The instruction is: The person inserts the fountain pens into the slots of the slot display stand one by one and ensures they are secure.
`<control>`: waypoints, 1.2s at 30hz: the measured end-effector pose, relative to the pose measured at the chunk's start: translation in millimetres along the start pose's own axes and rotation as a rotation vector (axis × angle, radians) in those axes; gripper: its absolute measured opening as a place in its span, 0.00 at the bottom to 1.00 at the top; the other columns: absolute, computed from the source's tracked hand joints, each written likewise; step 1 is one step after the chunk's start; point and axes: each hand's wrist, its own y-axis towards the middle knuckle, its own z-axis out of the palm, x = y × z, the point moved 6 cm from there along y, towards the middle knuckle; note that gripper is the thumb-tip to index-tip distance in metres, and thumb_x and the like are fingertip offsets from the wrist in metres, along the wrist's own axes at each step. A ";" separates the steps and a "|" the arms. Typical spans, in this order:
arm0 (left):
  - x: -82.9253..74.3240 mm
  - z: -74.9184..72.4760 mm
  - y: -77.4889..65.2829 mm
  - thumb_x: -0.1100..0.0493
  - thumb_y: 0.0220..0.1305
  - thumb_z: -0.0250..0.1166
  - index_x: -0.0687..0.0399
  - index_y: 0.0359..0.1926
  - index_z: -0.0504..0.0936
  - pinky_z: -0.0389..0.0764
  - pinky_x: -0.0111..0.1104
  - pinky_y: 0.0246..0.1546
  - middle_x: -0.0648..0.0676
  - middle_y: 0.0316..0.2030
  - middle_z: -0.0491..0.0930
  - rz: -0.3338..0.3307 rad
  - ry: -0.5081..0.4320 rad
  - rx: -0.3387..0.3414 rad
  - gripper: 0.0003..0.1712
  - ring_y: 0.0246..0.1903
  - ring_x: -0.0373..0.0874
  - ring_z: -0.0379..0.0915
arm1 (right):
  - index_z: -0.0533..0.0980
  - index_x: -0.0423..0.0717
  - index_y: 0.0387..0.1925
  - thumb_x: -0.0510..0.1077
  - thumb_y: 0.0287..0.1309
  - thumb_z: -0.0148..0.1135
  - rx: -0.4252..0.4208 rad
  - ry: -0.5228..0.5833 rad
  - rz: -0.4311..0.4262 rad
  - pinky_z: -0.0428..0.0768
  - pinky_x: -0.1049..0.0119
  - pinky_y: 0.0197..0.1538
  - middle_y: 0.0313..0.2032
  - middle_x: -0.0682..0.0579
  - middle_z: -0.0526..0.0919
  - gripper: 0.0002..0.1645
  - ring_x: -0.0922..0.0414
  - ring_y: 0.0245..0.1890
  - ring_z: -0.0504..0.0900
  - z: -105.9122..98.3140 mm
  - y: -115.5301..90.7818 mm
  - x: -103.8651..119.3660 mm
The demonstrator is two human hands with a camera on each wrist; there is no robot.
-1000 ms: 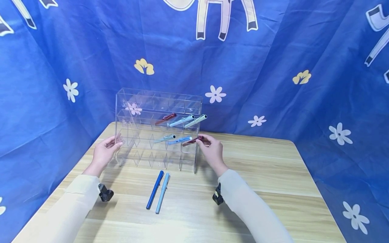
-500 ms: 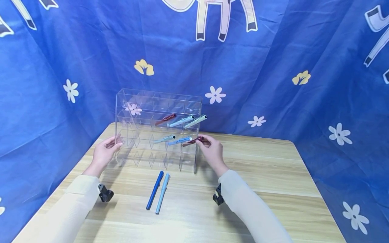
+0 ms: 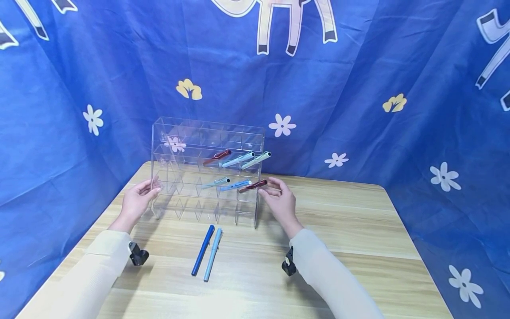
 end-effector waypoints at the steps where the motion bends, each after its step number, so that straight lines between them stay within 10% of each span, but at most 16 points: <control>1: 0.1 0.1 0.0 0.59 0.65 0.63 0.68 0.62 0.70 0.74 0.17 0.47 0.69 0.55 0.73 0.000 0.000 0.000 0.28 0.56 0.59 0.70 | 0.72 0.33 0.56 0.34 0.50 0.71 -0.009 0.001 0.007 0.82 0.72 0.43 0.49 0.35 0.78 0.30 0.41 0.44 0.81 -0.9 -1.7 -1.9; 15: 1.4 0.5 -0.4 0.59 0.66 0.63 0.69 0.63 0.69 0.74 0.18 0.47 0.69 0.55 0.73 0.002 0.008 0.001 0.28 0.56 0.59 0.70 | 0.71 0.35 0.52 0.36 0.53 0.69 -0.111 0.034 0.110 0.83 0.69 0.39 0.45 0.37 0.78 0.25 0.53 0.35 0.81 -1.2 -32.2 -29.8; 36: 1.1 0.1 0.0 0.60 0.65 0.63 0.69 0.63 0.68 0.74 0.21 0.50 0.70 0.56 0.72 -0.014 -0.002 0.011 0.29 0.57 0.59 0.69 | 0.71 0.34 0.51 0.40 0.54 0.69 0.021 0.058 0.255 0.84 0.59 0.37 0.44 0.38 0.79 0.25 0.55 0.32 0.81 33.1 -80.0 -52.2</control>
